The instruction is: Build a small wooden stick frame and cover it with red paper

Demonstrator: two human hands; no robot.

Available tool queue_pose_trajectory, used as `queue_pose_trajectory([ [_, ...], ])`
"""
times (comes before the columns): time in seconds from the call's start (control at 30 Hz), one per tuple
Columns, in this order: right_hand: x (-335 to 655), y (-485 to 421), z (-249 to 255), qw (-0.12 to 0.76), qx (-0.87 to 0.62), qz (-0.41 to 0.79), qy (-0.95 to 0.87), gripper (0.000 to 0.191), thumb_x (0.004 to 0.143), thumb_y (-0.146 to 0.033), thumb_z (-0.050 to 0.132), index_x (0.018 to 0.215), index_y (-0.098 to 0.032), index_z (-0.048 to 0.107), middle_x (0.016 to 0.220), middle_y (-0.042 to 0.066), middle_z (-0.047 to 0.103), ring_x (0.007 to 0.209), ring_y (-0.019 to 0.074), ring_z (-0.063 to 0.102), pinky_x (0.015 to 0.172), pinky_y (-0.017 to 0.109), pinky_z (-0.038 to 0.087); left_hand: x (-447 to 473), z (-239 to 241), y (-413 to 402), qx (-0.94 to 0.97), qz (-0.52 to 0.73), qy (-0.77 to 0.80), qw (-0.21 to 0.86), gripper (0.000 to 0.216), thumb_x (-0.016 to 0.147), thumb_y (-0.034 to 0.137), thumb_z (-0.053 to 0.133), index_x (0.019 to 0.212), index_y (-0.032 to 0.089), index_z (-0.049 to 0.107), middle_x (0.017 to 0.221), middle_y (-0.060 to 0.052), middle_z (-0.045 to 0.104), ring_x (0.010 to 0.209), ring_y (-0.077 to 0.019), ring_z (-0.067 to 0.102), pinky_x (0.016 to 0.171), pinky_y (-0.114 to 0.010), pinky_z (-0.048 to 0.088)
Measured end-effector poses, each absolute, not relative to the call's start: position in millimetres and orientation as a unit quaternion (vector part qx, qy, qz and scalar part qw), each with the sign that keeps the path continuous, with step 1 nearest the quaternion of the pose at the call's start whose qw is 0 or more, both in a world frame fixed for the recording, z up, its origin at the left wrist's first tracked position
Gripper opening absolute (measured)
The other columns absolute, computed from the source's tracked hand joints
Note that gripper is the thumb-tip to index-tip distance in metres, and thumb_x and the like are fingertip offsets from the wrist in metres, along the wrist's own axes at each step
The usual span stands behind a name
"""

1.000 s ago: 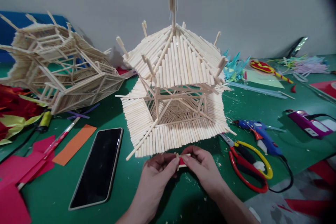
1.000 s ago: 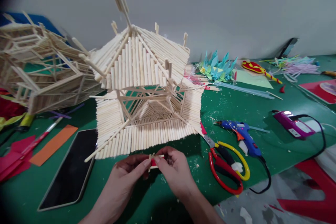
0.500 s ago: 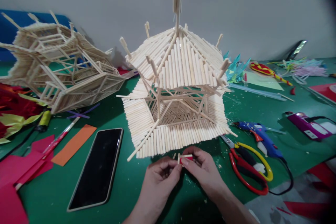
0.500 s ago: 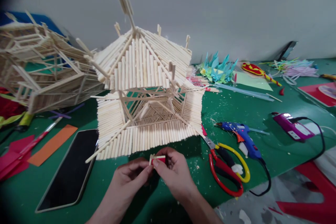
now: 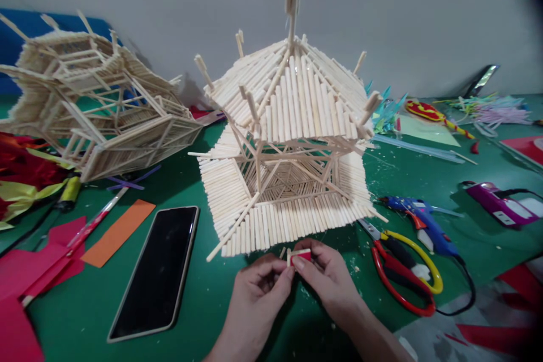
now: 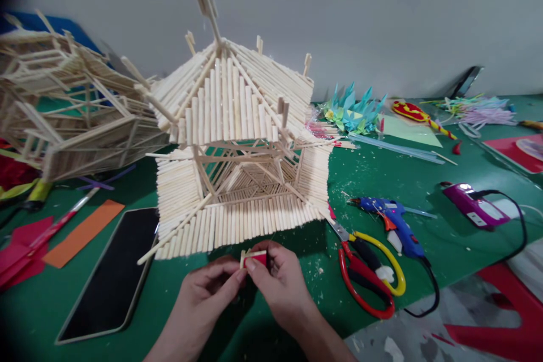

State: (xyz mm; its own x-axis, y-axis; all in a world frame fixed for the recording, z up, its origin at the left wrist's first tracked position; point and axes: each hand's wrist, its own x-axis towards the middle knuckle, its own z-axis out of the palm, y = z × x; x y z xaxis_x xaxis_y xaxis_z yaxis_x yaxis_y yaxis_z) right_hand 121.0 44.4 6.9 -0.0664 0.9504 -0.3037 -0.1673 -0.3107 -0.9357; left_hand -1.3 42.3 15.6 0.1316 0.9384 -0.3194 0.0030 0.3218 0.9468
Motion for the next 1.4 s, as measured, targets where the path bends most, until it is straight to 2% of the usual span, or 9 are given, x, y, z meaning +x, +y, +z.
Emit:
queue_pose_trajectory([
  [0.43, 120, 44, 7, 0.455, -0.529, 0.613, -0.369, 0.022, 0.061, -0.036, 0.064, 0.07, -0.016, 0.057, 0.06, 0.0, 0.059, 0.056, 0.0135, 0.055, 0.053, 0.023, 0.043, -1, 15, 40, 0.377, 0.382, 0.546, 0.643, 0.013, 0.066, 0.023, 0.061, 0.058, 0.014, 0.062, 0.05, 0.004, 0.049, 0.048, -0.008, 0.038, 0.047, -0.018, 0.031],
  [0.73, 118, 44, 0, 0.469, -0.509, 0.622, -0.367, 0.015, 0.067, -0.029, 0.062, 0.073, -0.017, 0.057, 0.063, -0.001, 0.059, 0.059, 0.0122, 0.054, 0.056, 0.022, 0.041, 0, 14, 39, 0.365, 0.398, 0.54, 0.645, 0.013, 0.066, 0.022, 0.062, 0.057, 0.013, 0.061, 0.051, 0.004, 0.049, 0.05, -0.0085, 0.038, 0.048, -0.018, 0.03],
  [1.17, 114, 42, 4, 0.47, -0.513, 0.619, -0.365, 0.015, 0.069, -0.03, 0.059, 0.067, -0.016, 0.053, 0.06, -0.002, 0.054, 0.054, 0.0104, 0.049, 0.052, 0.02, 0.038, 0, 14, 41, 0.379, 0.396, 0.55, 0.63, 0.01, 0.065, 0.023, 0.062, 0.058, 0.015, 0.063, 0.053, 0.003, 0.052, 0.051, -0.0092, 0.04, 0.048, -0.018, 0.032],
  [1.4, 109, 42, 6, 0.493, -0.497, 0.637, -0.324, 0.016, 0.067, -0.029, 0.061, 0.062, -0.014, 0.056, 0.059, -0.001, 0.054, 0.057, 0.0111, 0.048, 0.055, 0.022, 0.038, -2, 13, 40, 0.39, 0.389, 0.551, 0.627, 0.012, 0.065, 0.024, 0.062, 0.057, 0.014, 0.063, 0.051, 0.004, 0.05, 0.049, -0.0087, 0.038, 0.047, -0.018, 0.031],
])
